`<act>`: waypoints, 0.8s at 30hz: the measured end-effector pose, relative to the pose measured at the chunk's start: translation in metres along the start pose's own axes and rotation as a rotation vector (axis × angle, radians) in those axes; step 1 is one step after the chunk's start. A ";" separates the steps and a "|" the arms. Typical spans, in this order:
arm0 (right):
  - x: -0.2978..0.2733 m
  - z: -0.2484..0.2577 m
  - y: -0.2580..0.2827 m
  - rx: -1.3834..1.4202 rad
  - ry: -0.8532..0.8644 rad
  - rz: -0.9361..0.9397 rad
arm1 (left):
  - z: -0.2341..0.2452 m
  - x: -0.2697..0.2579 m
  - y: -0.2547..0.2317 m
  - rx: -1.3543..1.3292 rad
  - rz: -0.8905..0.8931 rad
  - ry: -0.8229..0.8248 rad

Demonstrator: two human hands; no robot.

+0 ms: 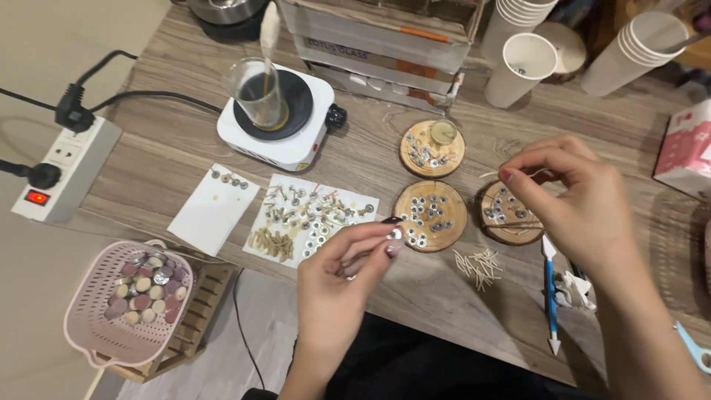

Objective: The recorder is preparing wicks for candles by attaching metal tabs to the bottom of the wick strings using pliers.

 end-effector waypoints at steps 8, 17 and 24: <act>0.051 -0.035 0.026 0.108 0.208 -0.014 | 0.050 0.005 0.009 -0.099 -0.041 -0.166; 0.158 -0.089 0.209 0.572 0.218 0.431 | 0.081 -0.008 -0.004 -0.136 -0.114 -0.250; 0.177 -0.124 0.235 0.401 0.266 0.356 | 0.119 -0.009 -0.007 -0.149 -0.153 -0.329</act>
Point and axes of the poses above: each hand's wrist, its own x-axis towards the middle knuckle, its own z-axis out of the back of the hand, y = z × x, the point moved 10 cm from there along x, towards the middle knuckle, and after that the axes turned 14 degrees about -x, right-handed, at the moved point
